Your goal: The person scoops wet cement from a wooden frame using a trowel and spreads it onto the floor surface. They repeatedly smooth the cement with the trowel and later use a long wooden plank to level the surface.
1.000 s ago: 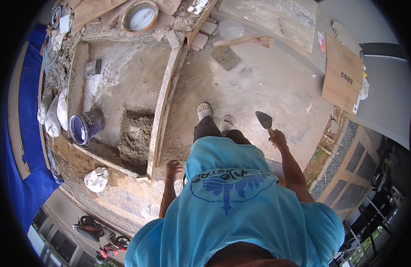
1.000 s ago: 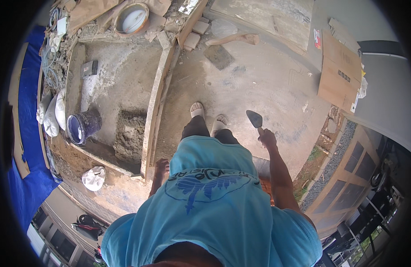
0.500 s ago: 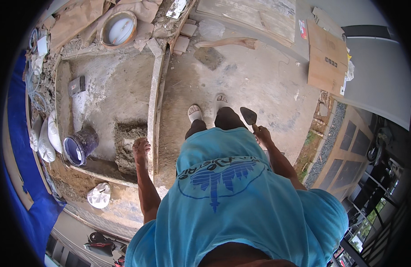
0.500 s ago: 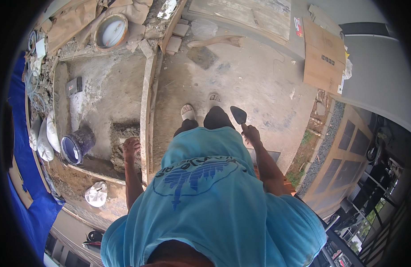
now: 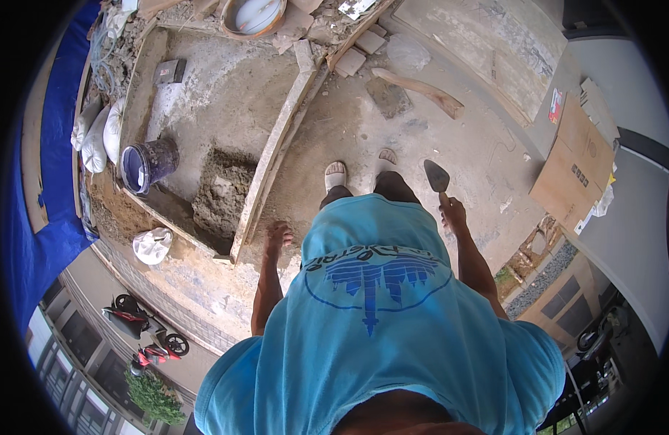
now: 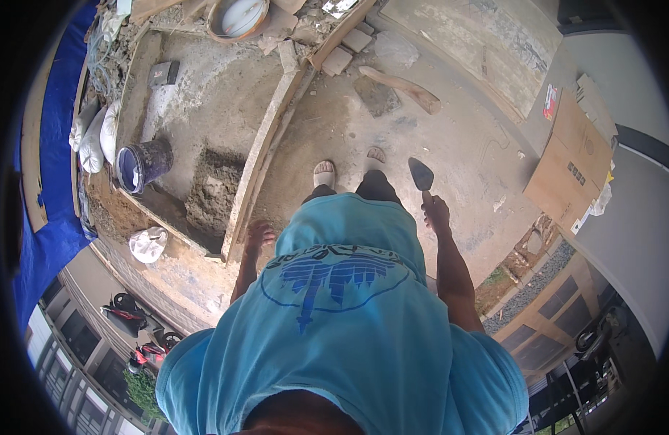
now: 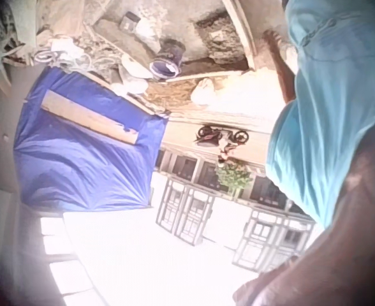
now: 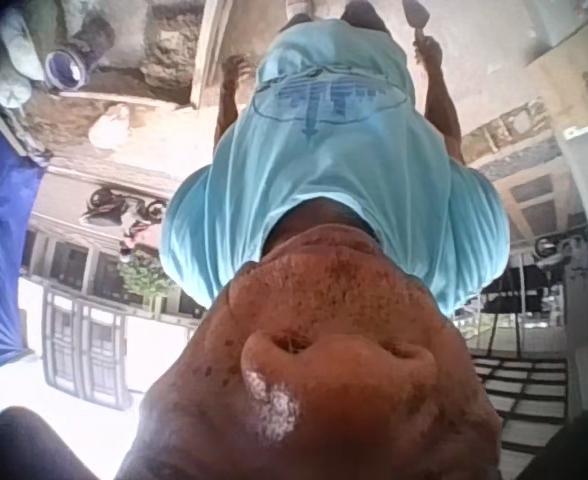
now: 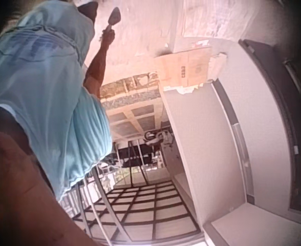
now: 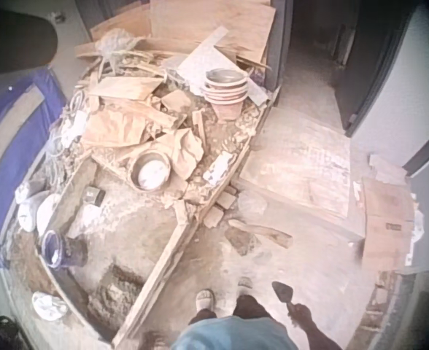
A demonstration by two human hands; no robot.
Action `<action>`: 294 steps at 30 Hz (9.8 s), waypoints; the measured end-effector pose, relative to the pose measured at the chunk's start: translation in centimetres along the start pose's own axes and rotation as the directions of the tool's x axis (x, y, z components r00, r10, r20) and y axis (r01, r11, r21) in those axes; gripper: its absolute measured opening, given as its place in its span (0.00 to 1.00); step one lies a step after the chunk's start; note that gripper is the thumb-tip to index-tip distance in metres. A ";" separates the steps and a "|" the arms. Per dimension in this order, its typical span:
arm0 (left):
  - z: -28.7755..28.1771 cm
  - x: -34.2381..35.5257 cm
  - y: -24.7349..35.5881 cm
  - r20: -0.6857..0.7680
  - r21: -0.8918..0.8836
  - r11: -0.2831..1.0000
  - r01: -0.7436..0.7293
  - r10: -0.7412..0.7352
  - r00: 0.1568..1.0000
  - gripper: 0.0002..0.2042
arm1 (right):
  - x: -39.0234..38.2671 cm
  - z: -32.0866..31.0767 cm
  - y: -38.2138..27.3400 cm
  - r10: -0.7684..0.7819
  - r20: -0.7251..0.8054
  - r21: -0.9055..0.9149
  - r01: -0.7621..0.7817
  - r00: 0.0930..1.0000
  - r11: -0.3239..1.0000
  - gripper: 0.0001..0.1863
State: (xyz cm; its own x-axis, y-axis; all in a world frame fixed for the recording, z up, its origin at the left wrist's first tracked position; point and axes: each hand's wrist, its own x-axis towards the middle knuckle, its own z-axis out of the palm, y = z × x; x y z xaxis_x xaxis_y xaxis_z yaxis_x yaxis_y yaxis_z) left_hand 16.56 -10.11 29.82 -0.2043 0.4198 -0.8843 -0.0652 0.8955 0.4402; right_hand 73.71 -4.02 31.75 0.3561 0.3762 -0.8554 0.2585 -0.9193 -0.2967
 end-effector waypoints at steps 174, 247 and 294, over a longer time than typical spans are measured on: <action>5.1 39.2 14.6 -0.350 0.781 0.575 -0.243 0.726 0.592 0.26 | 43.1 52.6 -9.4 -0.694 -0.018 -0.462 0.609 0.720 0.645 0.14; 5.2 38.8 15.0 -0.331 0.777 0.587 -0.227 0.688 0.646 0.22 | 44.6 51.6 -7.6 -0.410 0.128 -0.250 0.429 0.903 0.868 0.11; 4.4 38.9 14.3 -0.368 0.765 0.592 -0.255 0.726 0.582 0.26 | 32.0 52.5 -11.4 -0.519 0.132 -0.477 0.513 0.845 0.714 0.17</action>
State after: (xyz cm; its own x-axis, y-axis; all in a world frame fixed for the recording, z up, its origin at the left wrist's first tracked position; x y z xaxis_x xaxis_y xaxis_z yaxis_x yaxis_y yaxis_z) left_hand 12.03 19.64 1.03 -0.5255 0.8396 -0.1376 0.7604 0.5360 0.3667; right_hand 35.05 12.43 -14.54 0.0484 0.7796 -0.6244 0.7958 -0.4079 -0.4476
